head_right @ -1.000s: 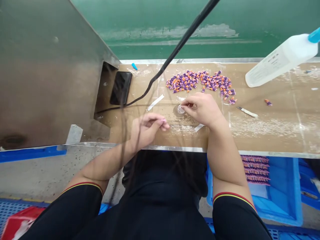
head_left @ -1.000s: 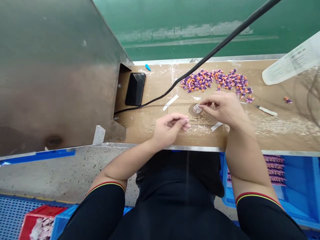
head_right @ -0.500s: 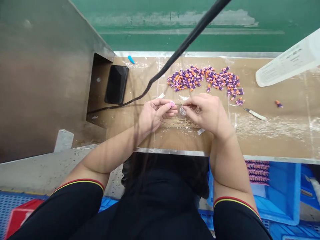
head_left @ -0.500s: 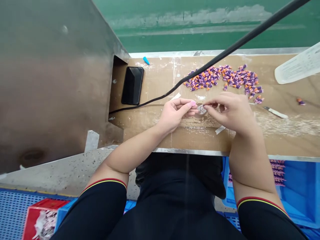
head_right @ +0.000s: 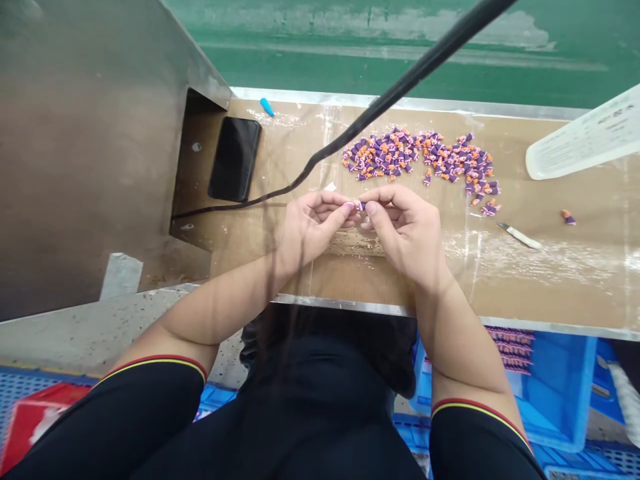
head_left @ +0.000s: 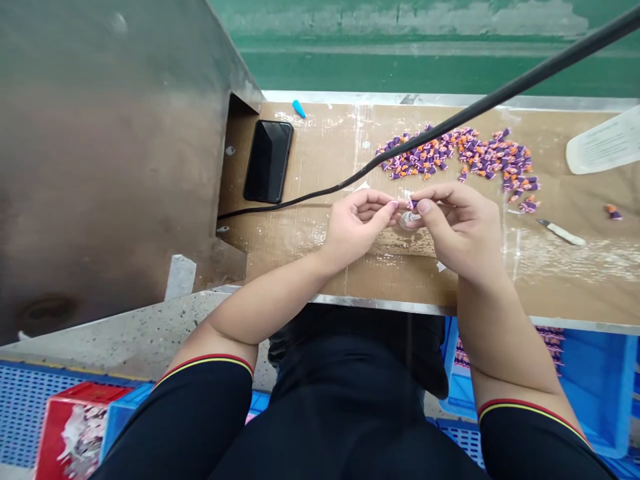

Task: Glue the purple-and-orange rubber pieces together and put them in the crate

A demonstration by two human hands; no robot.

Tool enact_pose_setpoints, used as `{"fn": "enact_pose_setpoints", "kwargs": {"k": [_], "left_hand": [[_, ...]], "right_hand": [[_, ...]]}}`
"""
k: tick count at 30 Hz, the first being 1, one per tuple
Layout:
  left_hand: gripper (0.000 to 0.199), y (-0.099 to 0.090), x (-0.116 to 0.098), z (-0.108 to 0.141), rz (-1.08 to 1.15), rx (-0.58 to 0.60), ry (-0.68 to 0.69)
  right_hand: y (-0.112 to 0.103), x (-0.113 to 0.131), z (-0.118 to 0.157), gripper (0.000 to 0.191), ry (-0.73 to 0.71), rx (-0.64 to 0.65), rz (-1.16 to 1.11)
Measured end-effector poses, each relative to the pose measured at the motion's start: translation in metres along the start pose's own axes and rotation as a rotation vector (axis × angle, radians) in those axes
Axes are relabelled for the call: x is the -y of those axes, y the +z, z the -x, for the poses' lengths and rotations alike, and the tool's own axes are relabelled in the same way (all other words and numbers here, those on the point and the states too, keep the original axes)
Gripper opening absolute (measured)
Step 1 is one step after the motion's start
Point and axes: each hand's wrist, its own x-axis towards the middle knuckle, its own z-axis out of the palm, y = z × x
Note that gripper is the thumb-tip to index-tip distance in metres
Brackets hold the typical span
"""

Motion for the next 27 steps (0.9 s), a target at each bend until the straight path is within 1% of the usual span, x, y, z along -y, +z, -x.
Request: {"fn": "enact_pose_setpoints", "kwargs": {"k": [3,5,9,13,16,19,22,25,27], "left_hand": [[0.028,-0.003,0.002,-0.002,-0.063,-0.005,0.094],[0.026,-0.004,0.002,-0.002,-0.122,-0.012,0.116],[0.028,-0.005,0.0,-0.001,-0.14,0.007,0.027],[0.043,-0.005,0.0,-0.001,-0.054,0.038,-0.024],[0.055,-0.005,-0.002,-0.003,0.03,0.033,-0.081],[0.058,-0.006,-0.006,-0.005,0.149,0.016,-0.128],[0.05,-0.006,-0.01,-0.005,0.243,0.012,-0.163],[0.034,-0.007,-0.012,-0.004,0.269,0.005,-0.21],[0.028,-0.007,-0.012,-0.003,0.287,0.006,-0.228]], "right_hand": [[0.0,0.001,0.0,0.028,-0.002,0.015,-0.028],[0.0,0.001,0.0,0.029,0.017,0.015,-0.04],[0.001,0.001,0.001,0.033,0.037,0.031,-0.072],[0.001,0.0,0.002,0.033,-0.015,0.031,-0.034],[0.001,-0.003,0.0,0.031,-0.066,-0.049,0.01],[0.003,-0.005,0.0,0.025,-0.106,-0.128,0.037],[0.008,-0.006,0.002,0.022,-0.134,-0.14,0.106],[0.013,-0.005,0.004,0.02,-0.176,-0.14,0.189],[0.014,-0.004,0.004,0.016,-0.224,-0.15,0.216]]}}
